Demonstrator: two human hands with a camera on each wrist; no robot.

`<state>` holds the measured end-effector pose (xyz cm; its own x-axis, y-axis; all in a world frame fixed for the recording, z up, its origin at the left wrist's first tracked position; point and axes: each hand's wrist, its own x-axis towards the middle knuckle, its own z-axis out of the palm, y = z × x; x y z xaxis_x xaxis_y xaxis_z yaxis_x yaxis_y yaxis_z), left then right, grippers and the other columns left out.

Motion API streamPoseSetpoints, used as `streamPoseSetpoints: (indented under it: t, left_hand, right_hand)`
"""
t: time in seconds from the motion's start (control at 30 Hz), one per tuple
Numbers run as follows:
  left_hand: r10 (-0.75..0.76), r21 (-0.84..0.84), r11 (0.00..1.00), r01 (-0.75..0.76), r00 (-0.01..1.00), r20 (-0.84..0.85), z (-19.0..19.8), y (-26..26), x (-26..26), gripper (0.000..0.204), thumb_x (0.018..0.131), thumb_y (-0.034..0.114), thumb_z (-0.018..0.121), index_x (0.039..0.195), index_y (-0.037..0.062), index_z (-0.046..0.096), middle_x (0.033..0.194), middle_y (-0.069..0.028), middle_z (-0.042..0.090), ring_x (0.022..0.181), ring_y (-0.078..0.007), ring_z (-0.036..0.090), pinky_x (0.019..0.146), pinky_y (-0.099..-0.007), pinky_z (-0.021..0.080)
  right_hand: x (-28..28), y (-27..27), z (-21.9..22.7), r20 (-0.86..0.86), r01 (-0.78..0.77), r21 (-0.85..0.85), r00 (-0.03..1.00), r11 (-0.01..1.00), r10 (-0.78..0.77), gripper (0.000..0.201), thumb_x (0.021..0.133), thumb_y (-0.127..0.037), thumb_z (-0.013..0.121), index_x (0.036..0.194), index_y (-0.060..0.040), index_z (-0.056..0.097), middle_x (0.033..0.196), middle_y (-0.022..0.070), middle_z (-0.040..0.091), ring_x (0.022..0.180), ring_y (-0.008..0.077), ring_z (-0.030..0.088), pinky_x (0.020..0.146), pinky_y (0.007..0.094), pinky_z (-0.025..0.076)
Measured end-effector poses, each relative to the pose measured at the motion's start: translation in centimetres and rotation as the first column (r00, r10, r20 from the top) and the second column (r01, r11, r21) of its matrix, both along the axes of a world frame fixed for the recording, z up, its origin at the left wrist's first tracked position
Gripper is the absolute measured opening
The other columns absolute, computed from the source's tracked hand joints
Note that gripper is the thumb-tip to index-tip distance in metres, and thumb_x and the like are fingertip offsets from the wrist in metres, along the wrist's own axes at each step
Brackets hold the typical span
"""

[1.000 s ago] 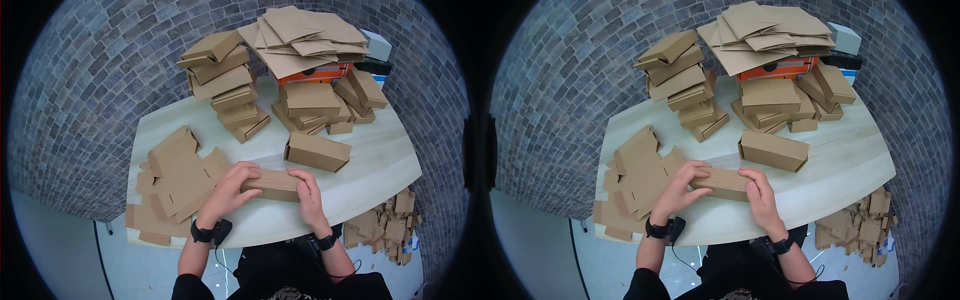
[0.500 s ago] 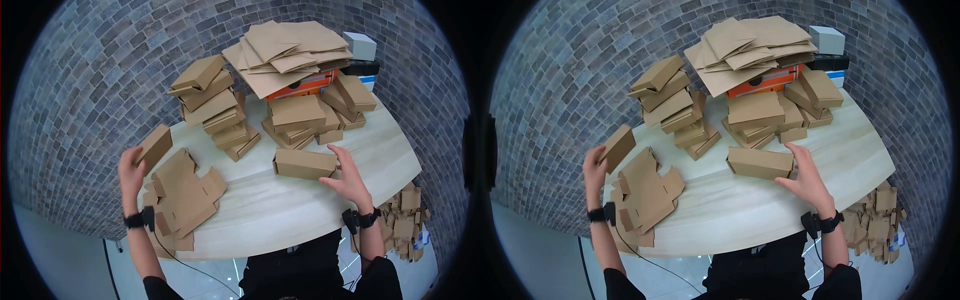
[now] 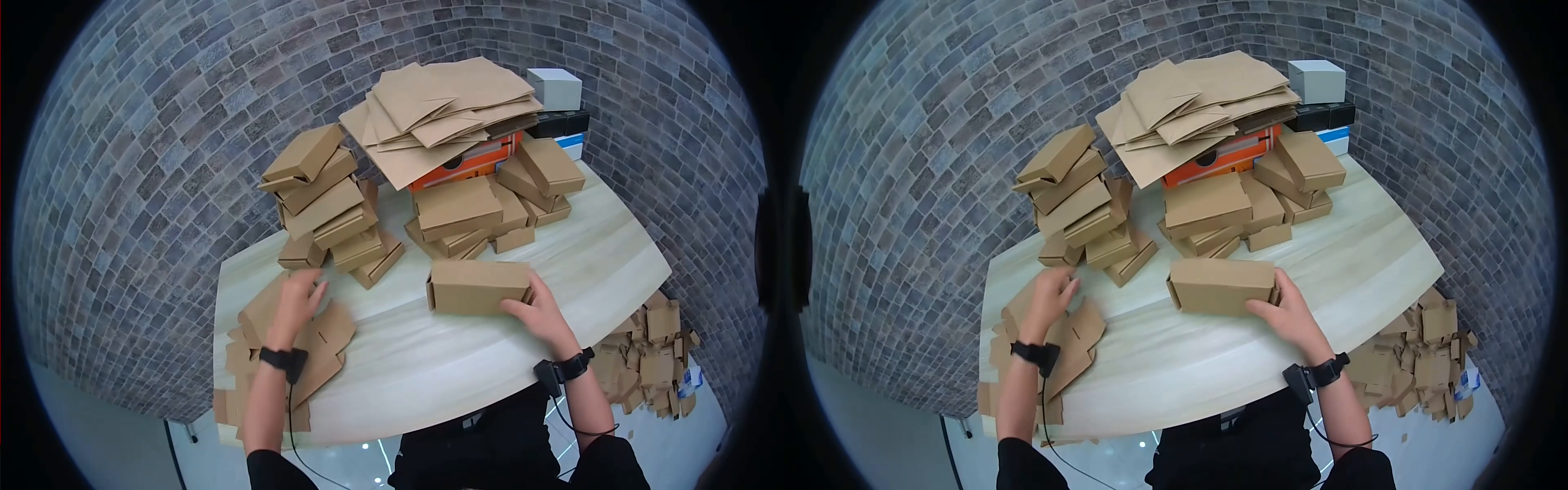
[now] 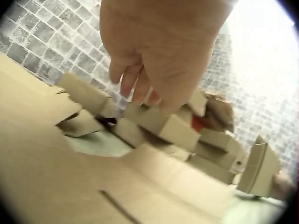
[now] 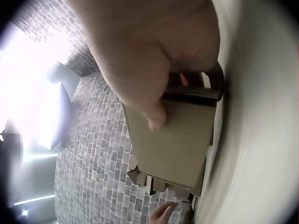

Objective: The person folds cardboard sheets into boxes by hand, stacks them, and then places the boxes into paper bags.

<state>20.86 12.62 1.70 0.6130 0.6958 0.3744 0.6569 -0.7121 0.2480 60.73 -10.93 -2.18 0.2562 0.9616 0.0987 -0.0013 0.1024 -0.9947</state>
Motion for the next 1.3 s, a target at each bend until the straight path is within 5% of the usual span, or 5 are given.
streamPoseSetpoints:
  t: [0.23,0.8,0.87,0.97,1.3]
  left_hand:
    - [-0.128,-0.584,0.643,0.495,0.821,0.556,4.5,-12.4,7.8,0.076,0.086,0.01,0.072,0.149,0.0076,0.03,0.145,-0.016,0.047,0.128,-0.0277,0.051,0.106,-0.0399,0.043]
    - [-0.028,-0.573,0.702,0.422,0.821,0.57,-4.6,-16.1,12.0,0.065,0.087,-0.002,0.065,0.141,0.0044,0.03,0.142,-0.0176,0.047,0.131,-0.0264,0.048,0.107,-0.0363,0.04]
    - [0.019,-0.41,0.76,0.504,0.613,0.789,-5.9,-16.3,12.4,0.062,0.085,-0.004,0.067,0.139,0.0049,0.036,0.145,-0.0195,0.046,0.134,-0.0294,0.046,0.108,-0.0384,0.04]
    - [-0.157,-0.384,0.847,0.368,0.863,0.48,-3.9,-16.0,11.6,0.066,0.085,-0.006,0.066,0.141,0.0065,0.033,0.147,-0.0208,0.043,0.135,-0.0333,0.045,0.109,-0.0412,0.039]
    - [-0.206,-0.29,0.839,0.461,0.761,0.615,-6.2,-16.2,12.8,0.07,0.085,-0.001,0.069,0.141,0.0066,0.028,0.145,-0.0209,0.04,0.135,-0.0329,0.041,0.113,-0.0415,0.032]
  right_hand:
    - [-2.8,-1.1,0.9,-0.143,-0.119,0.112,0.981,0.987,0.134,0.056,0.087,0.002,0.065,0.137,-0.0013,0.041,0.128,0.008,0.056,0.118,0.0169,0.054,0.101,0.0326,0.043]
    - [-7.3,-3.4,-2.0,0.559,0.055,0.318,0.796,0.947,-0.234,0.078,0.081,0.006,0.066,0.146,-0.0046,0.025,0.146,0.0254,0.038,0.136,0.0392,0.039,0.111,0.0456,0.034]
    - [-7.4,-3.2,-2.3,0.538,0.051,0.342,0.808,0.938,-0.24,0.074,0.08,0.008,0.067,0.142,-0.0054,0.03,0.145,0.0258,0.039,0.135,0.0397,0.041,0.11,0.0455,0.035]
    - [-7.5,-3.1,-2.3,0.507,0.067,0.362,0.823,0.93,-0.257,0.069,0.077,0.009,0.069,0.136,-0.007,0.037,0.144,0.0256,0.04,0.133,0.0394,0.043,0.109,0.0447,0.038]
    - [-8.3,-2.7,-3.3,0.208,0.107,0.274,0.963,0.956,-0.168,0.071,0.079,0.005,0.072,0.136,-0.0095,0.032,0.146,0.0214,0.038,0.134,0.0321,0.042,0.11,0.0428,0.034]
